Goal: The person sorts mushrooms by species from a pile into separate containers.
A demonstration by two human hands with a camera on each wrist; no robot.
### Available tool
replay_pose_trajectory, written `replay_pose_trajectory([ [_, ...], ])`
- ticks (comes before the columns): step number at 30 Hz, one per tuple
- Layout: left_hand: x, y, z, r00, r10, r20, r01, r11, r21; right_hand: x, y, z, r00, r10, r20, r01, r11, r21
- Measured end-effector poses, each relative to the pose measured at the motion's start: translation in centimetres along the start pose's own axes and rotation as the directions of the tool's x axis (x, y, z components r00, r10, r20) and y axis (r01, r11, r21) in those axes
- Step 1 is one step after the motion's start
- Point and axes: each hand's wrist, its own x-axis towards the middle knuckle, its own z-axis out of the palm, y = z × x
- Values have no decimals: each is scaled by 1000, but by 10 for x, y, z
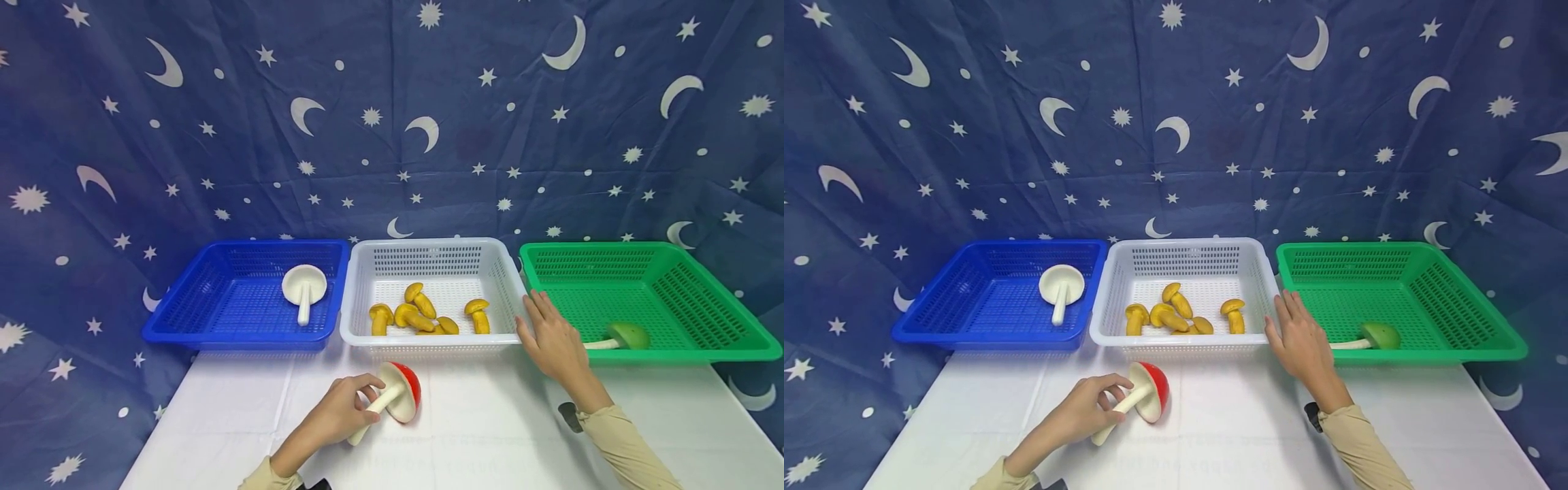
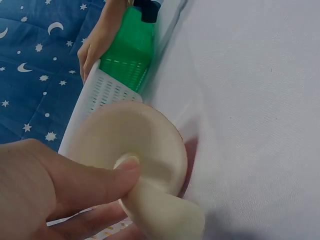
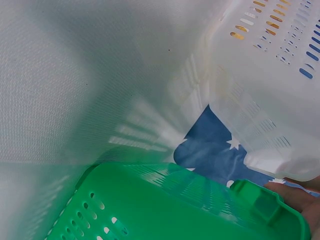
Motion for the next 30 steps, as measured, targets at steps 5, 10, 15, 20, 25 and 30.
replay_pose_trajectory([
  [5,-6,6,-8,1000,12,-18,-13,1000,-15,0,0,0,1000,-8,-15,8,1000,-1],
  [10,-13,15,-19,998,45,-46,-46,999,-22,0,-2,-1,1000,-11,-17,11,1000,-3],
  [15,-19,21,-31,995,55,-81,-55,998,-1,0,-3,-2,1000,1,-1,-1,1000,-6],
  [20,-23,23,-45,989,61,-137,-61,998,4,1,-3,-3,1000,7,9,-7,1000,-9],
  [25,-26,23,-58,979,45,-201,-45,999,2,0,-2,-1,1000,-5,4,5,1000,-3],
  [30,-27,21,-72,965,-16,-262,14,1000,-9,1,-2,-1,1000,3,13,-3,1000,-4],
])
